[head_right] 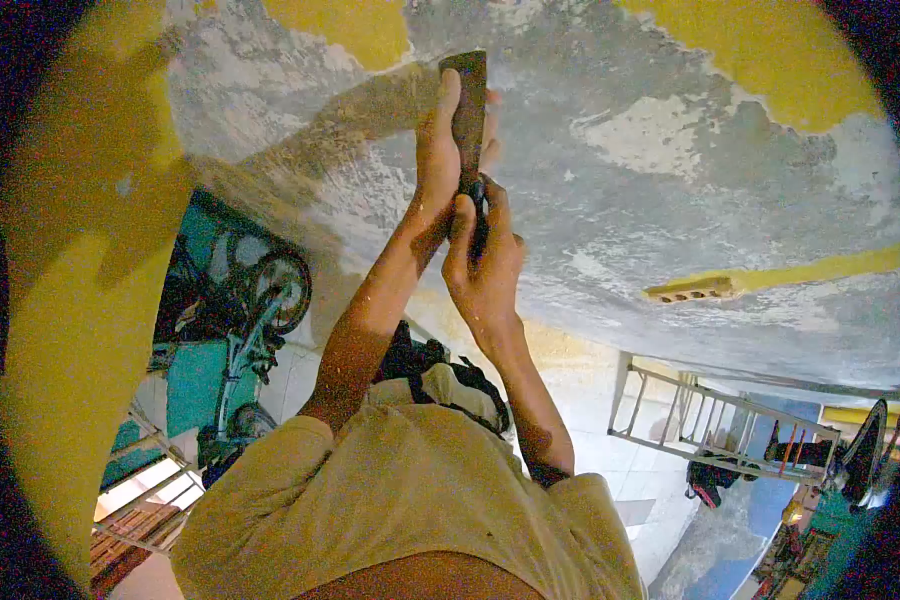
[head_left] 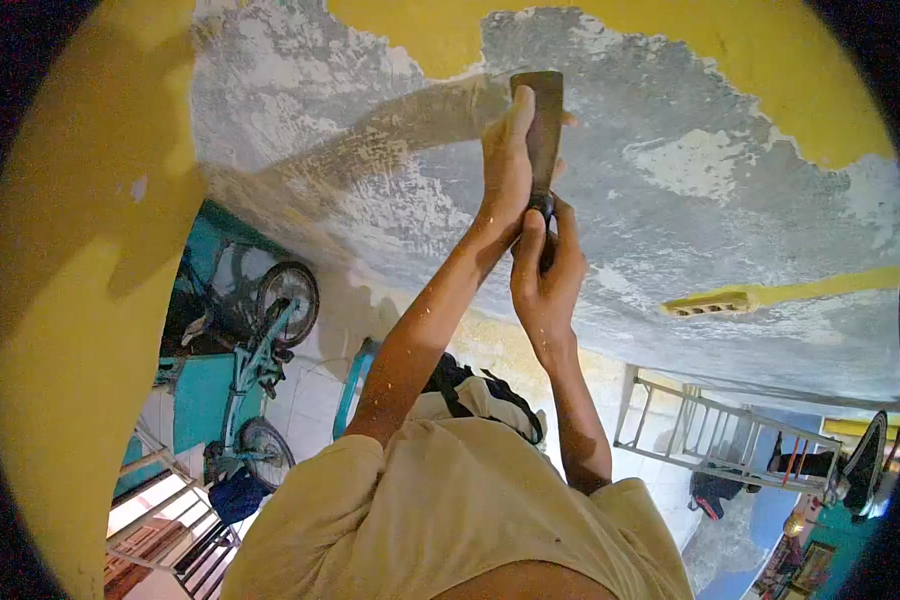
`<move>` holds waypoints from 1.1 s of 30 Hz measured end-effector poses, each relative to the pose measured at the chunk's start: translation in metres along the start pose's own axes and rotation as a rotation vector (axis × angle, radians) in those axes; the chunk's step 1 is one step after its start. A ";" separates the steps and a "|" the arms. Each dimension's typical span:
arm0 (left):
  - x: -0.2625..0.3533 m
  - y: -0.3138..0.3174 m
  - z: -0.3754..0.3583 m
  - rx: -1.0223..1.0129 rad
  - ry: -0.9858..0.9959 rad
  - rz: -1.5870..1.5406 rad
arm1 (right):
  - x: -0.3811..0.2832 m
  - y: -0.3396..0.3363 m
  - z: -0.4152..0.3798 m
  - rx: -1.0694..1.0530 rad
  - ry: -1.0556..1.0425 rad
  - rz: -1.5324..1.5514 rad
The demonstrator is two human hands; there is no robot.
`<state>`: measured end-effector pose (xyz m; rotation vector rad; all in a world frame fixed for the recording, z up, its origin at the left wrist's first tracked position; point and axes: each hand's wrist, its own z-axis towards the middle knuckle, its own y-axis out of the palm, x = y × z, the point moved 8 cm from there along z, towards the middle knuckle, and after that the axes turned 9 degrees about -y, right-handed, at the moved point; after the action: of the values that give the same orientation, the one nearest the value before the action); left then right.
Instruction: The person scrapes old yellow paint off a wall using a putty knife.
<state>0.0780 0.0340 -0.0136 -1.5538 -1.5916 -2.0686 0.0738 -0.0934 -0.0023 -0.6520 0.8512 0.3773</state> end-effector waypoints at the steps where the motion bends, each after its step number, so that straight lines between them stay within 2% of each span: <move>1: 0.003 0.001 0.000 -0.002 0.010 0.002 | 0.000 0.002 0.005 -0.022 -0.017 -0.009; 3: 0.014 -0.009 0.002 0.111 0.061 0.020 | 0.002 0.009 0.010 -0.050 -0.020 0.026; 5: 0.021 -0.013 0.001 0.136 0.079 0.052 | -0.001 0.016 0.013 -0.067 -0.084 0.021; 7: 0.022 -0.013 0.005 0.045 0.046 0.095 | -0.003 0.021 0.012 -0.057 -0.079 0.029; 11: 0.031 -0.013 0.005 -0.003 0.101 0.083 | -0.003 0.028 0.014 -0.058 -0.004 0.008; 14: 0.051 -0.013 0.010 0.035 0.086 0.016 | -0.018 0.029 0.026 -0.057 -0.047 -0.090; 17: 0.048 -0.013 0.007 0.000 0.080 0.037 | -0.031 0.031 0.028 -0.033 -0.081 -0.075; 19: 0.029 -0.017 0.004 0.055 0.002 0.053 | -0.021 0.024 0.011 0.013 -0.102 -0.089; 26: 0.021 -0.018 0.003 -0.025 0.000 0.021 | -0.001 0.029 0.003 -0.036 0.026 -0.037; 29: 0.021 -0.018 0.005 -0.054 -0.012 0.041 | 0.001 0.033 0.001 0.033 -0.017 -0.036; 33: 0.018 -0.020 0.007 -0.066 -0.036 0.045 | -0.001 0.035 0.003 -0.011 0.028 0.012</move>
<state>0.0617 0.0569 -0.0135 -1.6408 -1.5000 -2.1017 0.0556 -0.0653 -0.0138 -0.6641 0.8805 0.3844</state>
